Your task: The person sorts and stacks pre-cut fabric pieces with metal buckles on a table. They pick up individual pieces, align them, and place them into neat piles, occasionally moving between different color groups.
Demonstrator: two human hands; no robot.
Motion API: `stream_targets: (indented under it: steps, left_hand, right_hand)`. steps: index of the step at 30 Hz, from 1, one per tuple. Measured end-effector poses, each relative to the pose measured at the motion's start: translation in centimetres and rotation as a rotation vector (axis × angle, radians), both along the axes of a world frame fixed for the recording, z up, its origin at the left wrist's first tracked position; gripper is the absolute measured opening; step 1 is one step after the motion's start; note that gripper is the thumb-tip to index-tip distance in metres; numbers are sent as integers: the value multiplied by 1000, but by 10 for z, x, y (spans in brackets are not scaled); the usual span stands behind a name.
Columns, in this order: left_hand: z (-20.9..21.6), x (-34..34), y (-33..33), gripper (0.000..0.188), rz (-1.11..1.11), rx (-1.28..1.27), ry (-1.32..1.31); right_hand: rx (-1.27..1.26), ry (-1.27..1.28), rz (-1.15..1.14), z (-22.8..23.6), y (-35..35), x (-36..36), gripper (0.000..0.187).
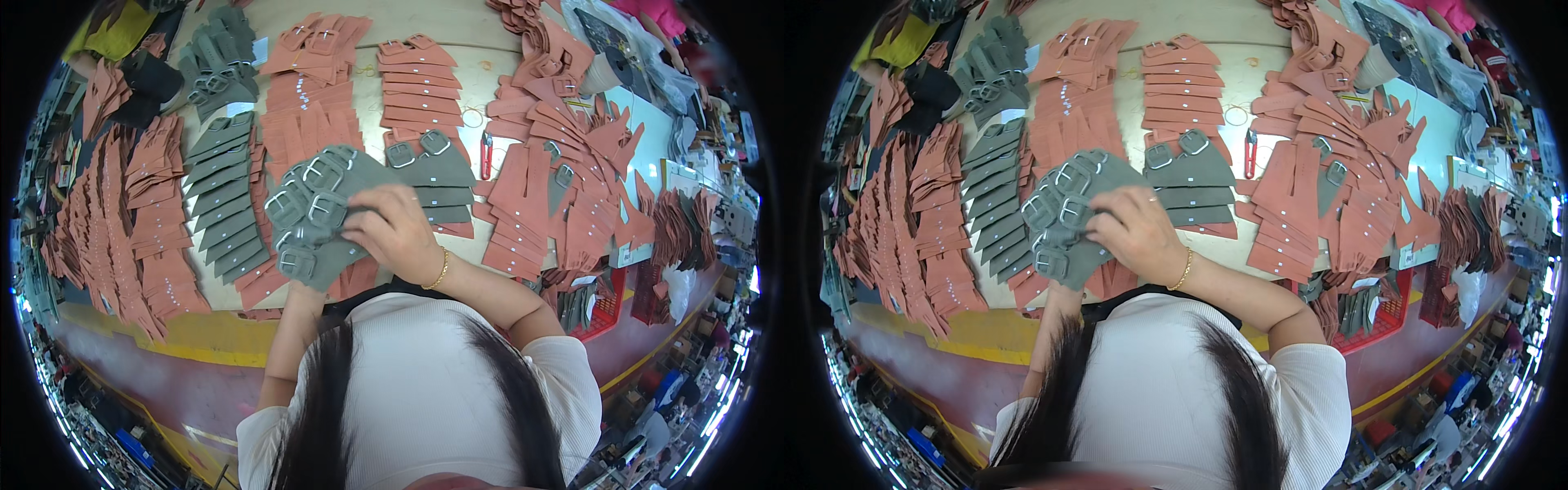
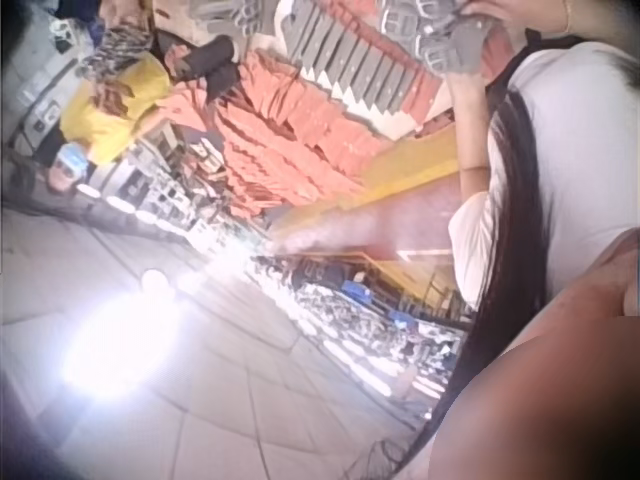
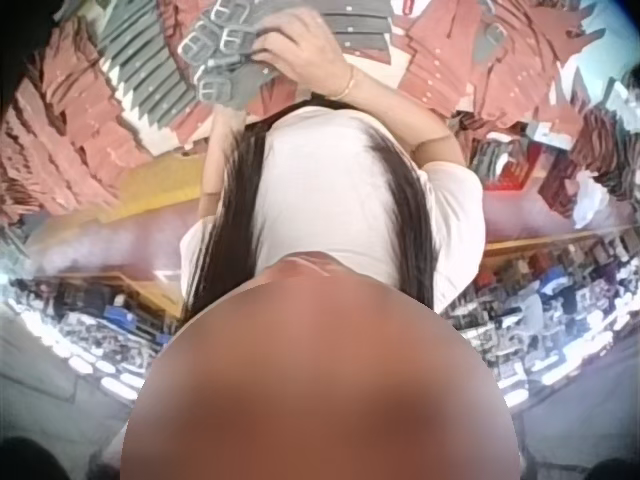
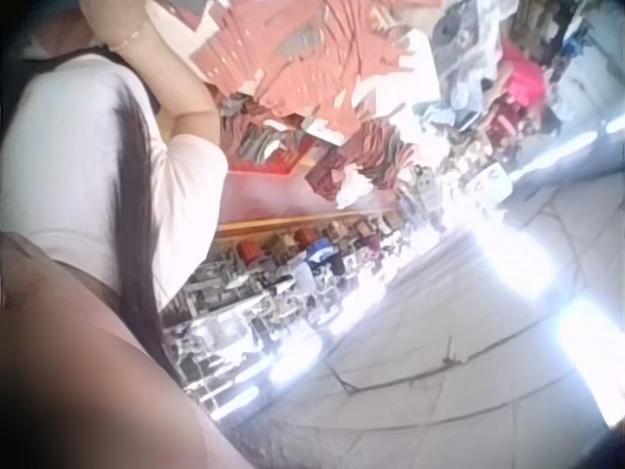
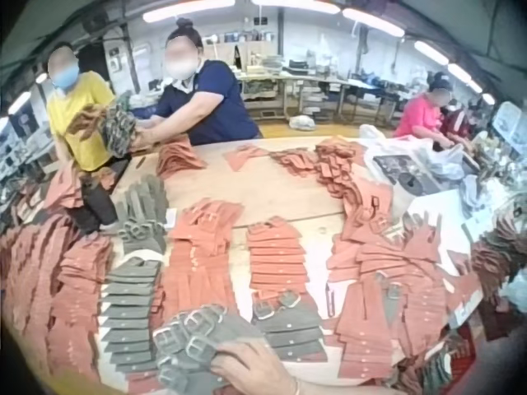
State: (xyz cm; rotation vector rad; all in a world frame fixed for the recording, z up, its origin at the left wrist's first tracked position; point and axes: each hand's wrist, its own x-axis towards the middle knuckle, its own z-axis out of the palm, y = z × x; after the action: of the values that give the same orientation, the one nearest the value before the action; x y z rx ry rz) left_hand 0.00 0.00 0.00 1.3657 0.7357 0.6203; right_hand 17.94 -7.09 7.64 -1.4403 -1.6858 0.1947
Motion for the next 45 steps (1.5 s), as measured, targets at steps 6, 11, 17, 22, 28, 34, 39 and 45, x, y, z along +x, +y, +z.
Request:
stream_targets:
  steps: [6, 11, 17, 22, 28, 34, 39, 45]
  left_hand:
    - [-3, -15, 3, 61, 144, -130, -75]
    - [-3, -25, -1, 61, 241, -321, -200]
    - [-5, -21, -8, 61, 282, -448, -311]
    - [-9, -6, -6, 62, 271, -513, -398]
    - [-7, 5, -1, 62, 143, -684, -693]
    - [21, 7, 14, 62, -48, -935, -1098]
    - [44, 19, 24, 70, 67, -1040, -1016]
    - [26, -15, 38, 71, 126, -1023, -1173]
  right_hand:
    - [-216, 732, -146, -8, 10, 61, 21]
    - [-526, 630, -406, -53, 38, 132, 17]
    - [-223, -213, -670, -56, 29, 110, 31]
    - [-154, -70, -75, -20, 19, 41, 40]
    - [-61, -78, -115, -3, 9, -21, 42]
    - [-206, 569, 159, 24, 18, 25, 12]
    - [-424, 644, 62, 18, 35, 28, 9]
    - [-262, 487, -173, -10, 13, 51, 11]
